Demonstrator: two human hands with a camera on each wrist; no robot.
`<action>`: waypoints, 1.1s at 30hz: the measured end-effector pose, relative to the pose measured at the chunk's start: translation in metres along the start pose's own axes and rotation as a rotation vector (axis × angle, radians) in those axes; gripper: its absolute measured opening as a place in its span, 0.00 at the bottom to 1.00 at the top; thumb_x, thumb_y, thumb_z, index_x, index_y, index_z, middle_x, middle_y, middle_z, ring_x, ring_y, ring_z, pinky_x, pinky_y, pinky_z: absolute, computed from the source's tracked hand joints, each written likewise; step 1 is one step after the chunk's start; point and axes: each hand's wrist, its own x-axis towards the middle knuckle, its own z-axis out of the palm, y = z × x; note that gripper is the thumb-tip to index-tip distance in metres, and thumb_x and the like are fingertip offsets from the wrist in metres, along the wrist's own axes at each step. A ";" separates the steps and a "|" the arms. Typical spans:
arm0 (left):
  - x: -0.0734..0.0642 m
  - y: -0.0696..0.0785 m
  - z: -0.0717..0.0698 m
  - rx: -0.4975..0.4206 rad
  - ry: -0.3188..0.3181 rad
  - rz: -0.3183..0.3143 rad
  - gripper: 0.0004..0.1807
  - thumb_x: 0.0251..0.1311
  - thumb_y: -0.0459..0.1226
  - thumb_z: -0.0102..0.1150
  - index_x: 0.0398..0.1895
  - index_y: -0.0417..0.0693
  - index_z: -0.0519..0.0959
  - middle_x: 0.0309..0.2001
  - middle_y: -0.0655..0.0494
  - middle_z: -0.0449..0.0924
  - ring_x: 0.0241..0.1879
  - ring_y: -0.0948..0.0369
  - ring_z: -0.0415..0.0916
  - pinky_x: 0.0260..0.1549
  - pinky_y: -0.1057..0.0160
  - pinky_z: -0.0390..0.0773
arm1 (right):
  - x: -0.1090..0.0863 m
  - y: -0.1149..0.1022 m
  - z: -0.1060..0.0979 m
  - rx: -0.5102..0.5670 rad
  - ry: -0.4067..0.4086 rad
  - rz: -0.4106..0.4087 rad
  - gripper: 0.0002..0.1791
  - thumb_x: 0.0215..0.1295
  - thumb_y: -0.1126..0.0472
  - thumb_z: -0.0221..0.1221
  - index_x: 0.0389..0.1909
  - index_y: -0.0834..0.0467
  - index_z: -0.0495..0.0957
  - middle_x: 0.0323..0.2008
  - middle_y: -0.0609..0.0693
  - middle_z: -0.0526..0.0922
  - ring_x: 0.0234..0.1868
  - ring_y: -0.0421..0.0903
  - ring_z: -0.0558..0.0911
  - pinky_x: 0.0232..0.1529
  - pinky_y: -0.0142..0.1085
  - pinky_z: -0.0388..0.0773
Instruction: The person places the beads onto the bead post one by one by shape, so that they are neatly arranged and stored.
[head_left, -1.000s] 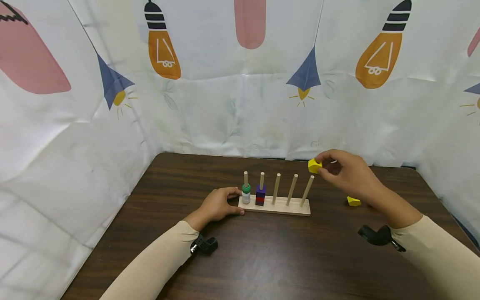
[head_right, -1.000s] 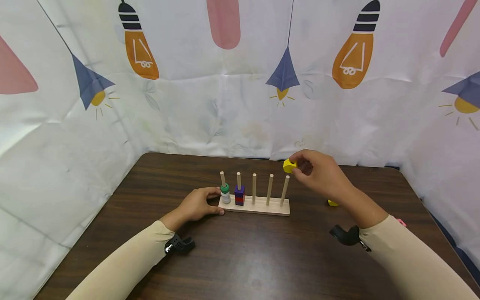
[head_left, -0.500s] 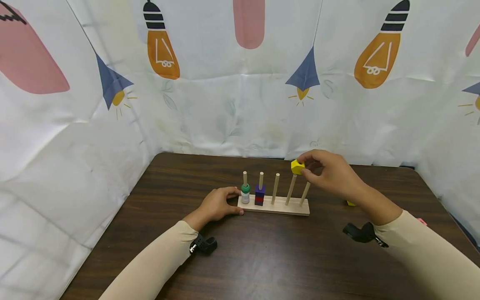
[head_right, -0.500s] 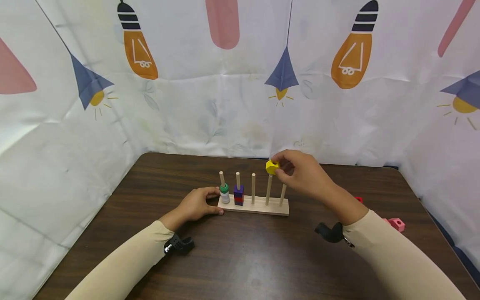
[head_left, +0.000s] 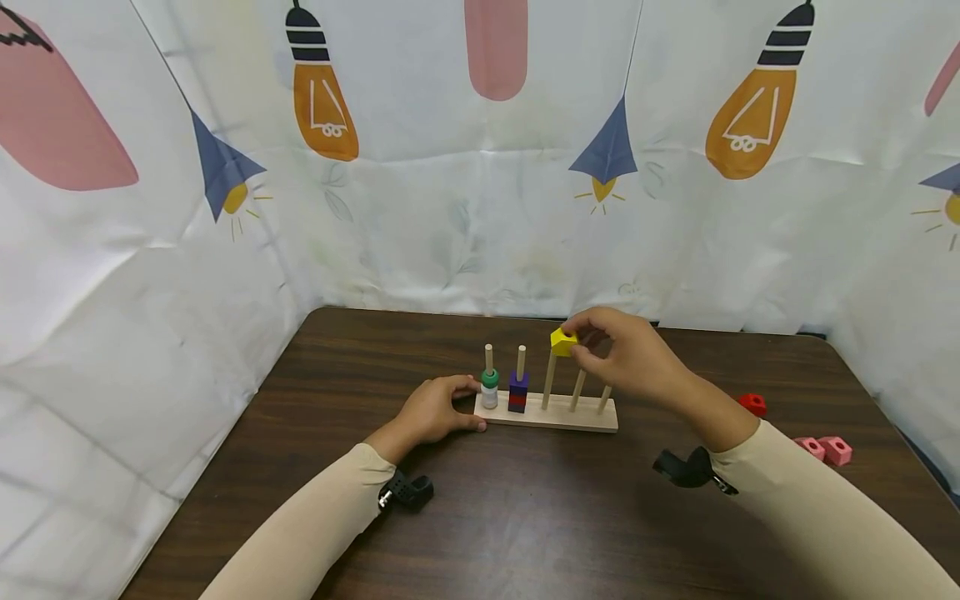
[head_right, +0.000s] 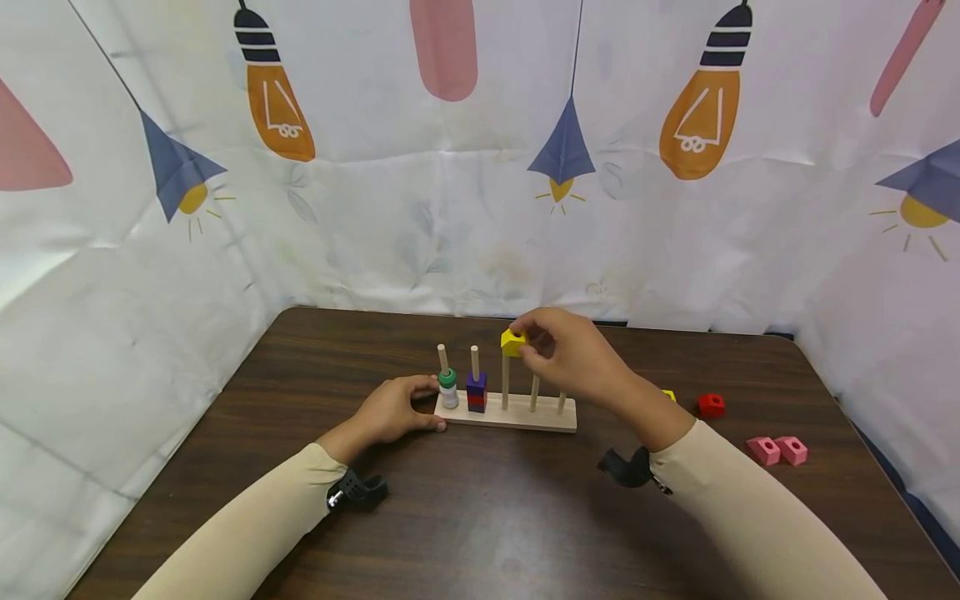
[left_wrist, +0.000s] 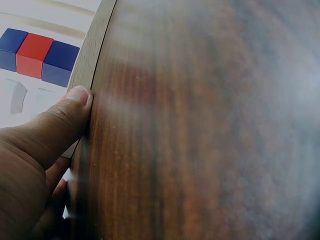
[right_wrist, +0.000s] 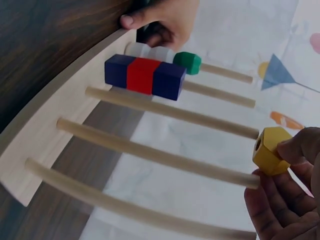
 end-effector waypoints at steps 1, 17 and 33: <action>0.000 0.000 0.000 -0.001 0.000 -0.001 0.34 0.47 0.50 0.82 0.60 0.56 0.83 0.64 0.53 0.79 0.70 0.49 0.68 0.68 0.45 0.65 | 0.000 0.000 0.002 0.003 -0.001 0.002 0.16 0.64 0.71 0.67 0.52 0.60 0.81 0.47 0.51 0.84 0.41 0.46 0.84 0.41 0.44 0.84; 0.001 -0.002 0.000 -0.002 0.001 0.007 0.35 0.46 0.51 0.83 0.60 0.56 0.83 0.63 0.54 0.80 0.70 0.49 0.68 0.68 0.45 0.65 | 0.002 -0.009 0.021 0.045 0.007 0.121 0.14 0.65 0.69 0.67 0.51 0.59 0.81 0.45 0.49 0.84 0.41 0.45 0.84 0.41 0.42 0.84; -0.001 -0.001 0.000 -0.003 0.007 0.003 0.35 0.47 0.50 0.82 0.61 0.56 0.82 0.65 0.54 0.78 0.70 0.49 0.68 0.69 0.45 0.64 | -0.012 -0.002 0.051 0.070 0.121 0.195 0.14 0.66 0.69 0.66 0.52 0.59 0.81 0.43 0.49 0.83 0.39 0.44 0.80 0.39 0.40 0.79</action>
